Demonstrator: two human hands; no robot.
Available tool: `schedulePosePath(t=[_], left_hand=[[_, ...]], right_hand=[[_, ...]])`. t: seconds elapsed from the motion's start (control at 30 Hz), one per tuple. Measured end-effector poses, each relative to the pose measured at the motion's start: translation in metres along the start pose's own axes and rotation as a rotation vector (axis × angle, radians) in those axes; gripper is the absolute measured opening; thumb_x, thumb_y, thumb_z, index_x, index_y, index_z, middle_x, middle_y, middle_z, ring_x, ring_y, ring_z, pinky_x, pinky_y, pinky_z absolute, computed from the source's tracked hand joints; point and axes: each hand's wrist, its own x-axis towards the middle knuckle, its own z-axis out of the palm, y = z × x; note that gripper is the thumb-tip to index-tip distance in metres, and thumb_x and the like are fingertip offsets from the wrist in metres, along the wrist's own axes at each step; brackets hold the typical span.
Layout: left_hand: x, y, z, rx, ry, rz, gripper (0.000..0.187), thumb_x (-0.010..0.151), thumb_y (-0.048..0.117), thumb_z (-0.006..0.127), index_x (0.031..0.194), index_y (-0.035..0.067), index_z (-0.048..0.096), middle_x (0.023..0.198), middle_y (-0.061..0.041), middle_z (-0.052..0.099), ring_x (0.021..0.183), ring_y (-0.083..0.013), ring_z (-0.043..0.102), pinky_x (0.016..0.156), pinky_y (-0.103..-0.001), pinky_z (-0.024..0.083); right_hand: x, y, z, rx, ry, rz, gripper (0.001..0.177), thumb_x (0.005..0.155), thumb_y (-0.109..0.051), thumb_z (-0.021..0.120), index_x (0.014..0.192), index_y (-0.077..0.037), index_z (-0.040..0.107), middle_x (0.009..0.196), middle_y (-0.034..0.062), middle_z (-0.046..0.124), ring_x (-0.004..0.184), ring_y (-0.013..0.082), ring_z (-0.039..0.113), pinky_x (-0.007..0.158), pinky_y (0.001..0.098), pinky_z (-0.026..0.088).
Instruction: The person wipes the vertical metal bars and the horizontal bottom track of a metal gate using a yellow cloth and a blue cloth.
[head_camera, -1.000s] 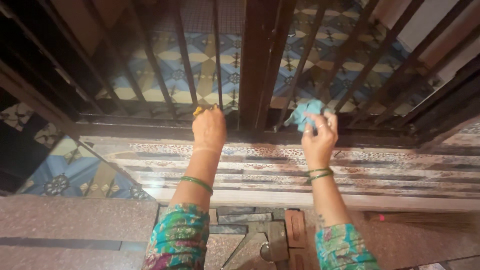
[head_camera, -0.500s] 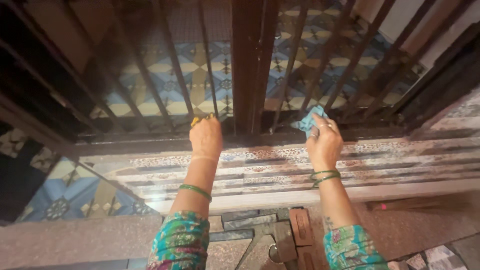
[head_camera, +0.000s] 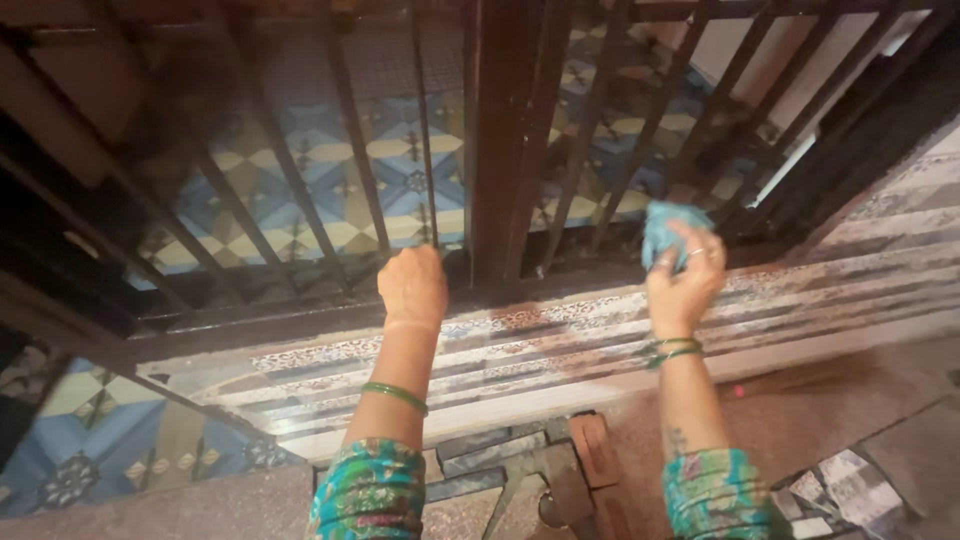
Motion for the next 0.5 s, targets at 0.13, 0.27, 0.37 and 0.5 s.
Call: schedulePosePath(t=[0.13, 0.27, 0.37, 0.5], left_hand=[[0.001, -0.002, -0.002, -0.026, 0.02, 0.043, 0.013, 0.088, 0.013, 0.066, 0.081, 0.011, 0.077, 0.083, -0.016, 0.076, 0.081, -0.0358, 0.076, 0.069, -0.044, 0.062], [0.0, -0.003, -0.005, -0.074, -0.015, 0.052, 0.011, 0.089, 0.016, 0.068, 0.083, 0.011, 0.077, 0.082, -0.016, 0.075, 0.08, -0.0358, 0.076, 0.069, -0.044, 0.062], [-0.003, -0.007, -0.005, -0.095, 0.018, 0.086, 0.013, 0.091, 0.016, 0.069, 0.082, 0.011, 0.077, 0.081, -0.016, 0.076, 0.08, -0.0356, 0.076, 0.069, -0.045, 0.062], [-0.002, -0.006, -0.006, -0.092, -0.007, 0.067, 0.008, 0.086, 0.018, 0.072, 0.084, 0.011, 0.077, 0.082, -0.016, 0.076, 0.081, -0.035, 0.076, 0.069, -0.044, 0.062]], right_hand=[[0.032, -0.013, 0.004, 0.101, 0.06, -0.033, 0.038, 0.089, 0.011, 0.061, 0.122, -0.007, 0.069, 0.126, 0.0168, 0.061, 0.117, 0.0349, 0.064, 0.093, 0.0408, 0.054], [0.019, -0.002, 0.019, 0.132, -0.114, 0.15, 0.03, 0.085, 0.01, 0.061, 0.107, -0.008, 0.07, 0.114, 0.0159, 0.063, 0.1, 0.0291, 0.066, 0.078, 0.0354, 0.053], [-0.008, 0.027, 0.033, 0.096, -0.173, 0.144, 0.026, 0.083, 0.01, 0.063, 0.099, -0.009, 0.072, 0.104, 0.0136, 0.069, 0.097, 0.0285, 0.068, 0.084, 0.0367, 0.054], [-0.032, 0.056, 0.044, 0.05, -0.195, 0.122, 0.023, 0.079, 0.007, 0.067, 0.093, -0.01, 0.074, 0.102, 0.0149, 0.071, 0.098, 0.0314, 0.068, 0.084, 0.0376, 0.054]])
